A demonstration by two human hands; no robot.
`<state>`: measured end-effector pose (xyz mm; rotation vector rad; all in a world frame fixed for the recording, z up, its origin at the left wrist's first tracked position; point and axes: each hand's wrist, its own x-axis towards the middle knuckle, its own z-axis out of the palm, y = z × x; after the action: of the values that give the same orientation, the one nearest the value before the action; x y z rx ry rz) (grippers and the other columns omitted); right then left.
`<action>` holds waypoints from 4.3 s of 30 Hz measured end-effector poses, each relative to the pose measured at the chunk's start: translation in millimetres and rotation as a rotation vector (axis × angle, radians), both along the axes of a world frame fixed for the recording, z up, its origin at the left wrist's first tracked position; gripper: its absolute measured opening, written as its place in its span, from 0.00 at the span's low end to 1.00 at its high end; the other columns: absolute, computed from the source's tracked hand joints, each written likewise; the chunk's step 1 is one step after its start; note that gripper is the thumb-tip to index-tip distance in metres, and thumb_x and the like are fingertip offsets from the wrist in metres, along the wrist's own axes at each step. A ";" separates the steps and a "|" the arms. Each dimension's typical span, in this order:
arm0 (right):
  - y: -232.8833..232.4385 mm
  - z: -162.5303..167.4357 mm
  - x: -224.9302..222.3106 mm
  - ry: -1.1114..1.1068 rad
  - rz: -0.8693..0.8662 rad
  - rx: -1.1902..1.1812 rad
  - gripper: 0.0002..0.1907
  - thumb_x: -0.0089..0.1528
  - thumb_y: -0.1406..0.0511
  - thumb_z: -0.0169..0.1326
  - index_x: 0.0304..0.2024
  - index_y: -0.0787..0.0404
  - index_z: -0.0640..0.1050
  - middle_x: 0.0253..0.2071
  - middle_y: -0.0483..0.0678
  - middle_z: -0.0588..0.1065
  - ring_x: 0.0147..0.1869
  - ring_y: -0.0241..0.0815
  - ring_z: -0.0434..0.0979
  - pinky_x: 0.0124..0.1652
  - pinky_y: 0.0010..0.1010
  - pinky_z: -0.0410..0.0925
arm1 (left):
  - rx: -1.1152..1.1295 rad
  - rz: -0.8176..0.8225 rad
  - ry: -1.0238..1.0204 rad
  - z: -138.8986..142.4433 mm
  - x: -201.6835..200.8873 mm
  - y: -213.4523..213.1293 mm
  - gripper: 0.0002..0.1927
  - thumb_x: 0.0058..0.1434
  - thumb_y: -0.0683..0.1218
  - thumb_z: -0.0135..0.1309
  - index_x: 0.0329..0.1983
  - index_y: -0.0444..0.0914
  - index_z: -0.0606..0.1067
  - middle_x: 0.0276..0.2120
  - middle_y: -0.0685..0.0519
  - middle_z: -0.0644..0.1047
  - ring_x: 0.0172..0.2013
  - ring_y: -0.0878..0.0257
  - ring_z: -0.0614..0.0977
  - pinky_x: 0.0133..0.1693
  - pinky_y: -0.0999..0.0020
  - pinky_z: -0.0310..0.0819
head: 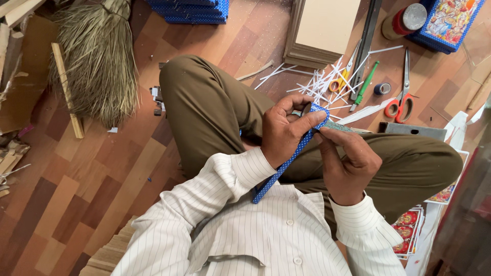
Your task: The person sits on the floor assembling small decorative picture frames. They press blue patterned trim along the frame edges, fit a printed deity image behind the frame's clear front, then use scissors to trim a printed image and place it into another frame, stacking finished frames nearby.
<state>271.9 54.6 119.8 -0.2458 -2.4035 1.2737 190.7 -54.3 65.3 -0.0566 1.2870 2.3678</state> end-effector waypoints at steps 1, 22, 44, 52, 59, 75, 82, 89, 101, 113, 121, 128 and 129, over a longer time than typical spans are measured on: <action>1.1 1.2 0.2 -0.001 0.015 0.028 0.09 0.64 0.80 0.62 0.46 0.68 0.81 0.40 0.50 0.80 0.41 0.32 0.80 0.41 0.21 0.70 | 0.006 0.001 -0.004 0.5 -0.2 0.0 0.18 0.62 0.40 0.62 0.51 0.26 0.74 0.40 0.47 0.80 0.36 0.67 0.83 0.37 0.75 0.80; 0.1 -20.0 48.3 0.008 0.053 0.130 0.14 0.60 0.76 0.64 0.49 0.66 0.81 0.49 0.55 0.77 0.48 0.48 0.80 0.43 0.32 0.72 | 0.172 -0.193 -0.098 2.8 -7.5 -21.7 0.24 0.74 0.59 0.50 0.56 0.34 0.65 0.40 0.43 0.80 0.22 0.61 0.79 0.28 0.69 0.76; -31.2 -3.7 21.7 0.336 0.094 0.304 0.18 0.57 0.76 0.72 0.46 0.71 0.78 0.37 0.53 0.76 0.39 0.47 0.78 0.40 0.35 0.72 | 0.134 -0.126 -0.069 3.5 2.2 -13.3 0.22 0.72 0.56 0.52 0.53 0.35 0.63 0.36 0.49 0.75 0.21 0.62 0.78 0.27 0.68 0.76; -33.8 11.8 26.3 0.068 0.054 0.293 0.15 0.57 0.74 0.71 0.43 0.69 0.80 0.37 0.54 0.78 0.39 0.47 0.79 0.39 0.33 0.71 | 0.133 -0.113 -0.062 -4.2 7.8 -11.9 0.21 0.73 0.55 0.52 0.53 0.35 0.63 0.34 0.51 0.73 0.21 0.63 0.78 0.26 0.70 0.74; -4.9 15.9 23.4 -0.166 0.108 0.137 0.17 0.52 0.66 0.74 0.40 0.61 0.82 0.37 0.49 0.77 0.37 0.42 0.77 0.37 0.31 0.69 | 0.113 -0.144 -0.035 -5.1 9.8 -9.2 0.22 0.74 0.57 0.51 0.53 0.34 0.65 0.36 0.50 0.76 0.22 0.64 0.78 0.28 0.71 0.74; 8.8 -17.1 16.6 0.081 0.227 0.198 0.21 0.50 0.61 0.71 0.45 0.59 0.84 0.44 0.46 0.75 0.55 0.49 0.72 0.55 0.40 0.67 | 0.060 -0.178 -0.147 -17.0 5.2 -2.5 0.23 0.73 0.60 0.48 0.51 0.36 0.64 0.41 0.48 0.79 0.24 0.69 0.76 0.27 0.75 0.71; -27.0 -32.6 31.3 0.099 -0.036 0.104 0.20 0.55 0.65 0.70 0.50 0.59 0.83 0.57 0.50 0.70 0.68 0.50 0.66 0.67 0.40 0.61 | 0.119 -0.161 -0.200 -11.5 1.7 -2.2 0.22 0.73 0.59 0.47 0.51 0.36 0.63 0.40 0.46 0.78 0.21 0.67 0.77 0.24 0.72 0.73; -27.6 -32.6 28.8 0.038 0.089 -0.232 0.37 0.57 0.63 0.69 0.66 0.63 0.70 0.71 0.59 0.58 0.76 0.53 0.61 0.71 0.40 0.60 | 0.146 -0.117 -0.181 -13.4 3.3 -1.7 0.21 0.74 0.59 0.46 0.53 0.36 0.63 0.40 0.44 0.79 0.22 0.65 0.78 0.26 0.70 0.76; -21.4 -38.9 11.0 -0.021 0.202 -0.215 0.23 0.64 0.68 0.63 0.61 0.66 0.76 0.58 0.56 0.78 0.66 0.49 0.77 0.70 0.35 0.65 | -1.012 0.258 0.652 8.7 -37.7 -101.6 0.19 0.60 0.46 0.68 0.49 0.36 0.74 0.37 0.48 0.80 0.37 0.56 0.84 0.41 0.63 0.78; -19.2 -47.1 -4.3 -0.056 0.303 -0.237 0.16 0.73 0.62 0.55 0.57 0.67 0.77 0.49 0.52 0.79 0.48 0.38 0.77 0.53 0.25 0.68 | -1.470 0.424 1.046 17.3 -58.4 -177.5 0.38 0.54 0.53 0.69 0.62 0.29 0.67 0.56 0.38 0.73 0.56 0.42 0.75 0.58 0.51 0.65; -2.2 -54.7 1.3 -0.167 0.253 -0.526 0.13 0.72 0.65 0.58 0.52 0.71 0.79 0.42 0.46 0.78 0.43 0.30 0.74 0.46 0.20 0.67 | -0.747 -0.249 0.641 44.3 32.5 -116.6 0.22 0.62 0.50 0.62 0.55 0.34 0.73 0.44 0.41 0.79 0.40 0.47 0.85 0.40 0.57 0.79; 5.1 -36.6 2.8 -0.181 0.192 -0.612 0.08 0.67 0.69 0.57 0.45 0.70 0.80 0.39 0.45 0.79 0.40 0.32 0.79 0.42 0.21 0.71 | -0.847 -0.213 0.771 35.3 29.7 -68.2 0.08 0.66 0.42 0.56 0.47 0.37 0.75 0.37 0.42 0.79 0.39 0.43 0.82 0.38 0.51 0.75; 9.9 -33.8 2.7 -0.170 0.144 -0.578 0.08 0.68 0.69 0.58 0.45 0.71 0.80 0.37 0.45 0.78 0.39 0.31 0.77 0.40 0.21 0.70 | -0.818 -0.177 0.812 36.0 27.5 -58.0 0.08 0.66 0.42 0.55 0.48 0.38 0.75 0.38 0.42 0.79 0.39 0.43 0.82 0.38 0.51 0.75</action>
<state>274.5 64.4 86.0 -0.3599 -2.1550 2.0738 218.2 -112.4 101.3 0.7968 2.4253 1.5790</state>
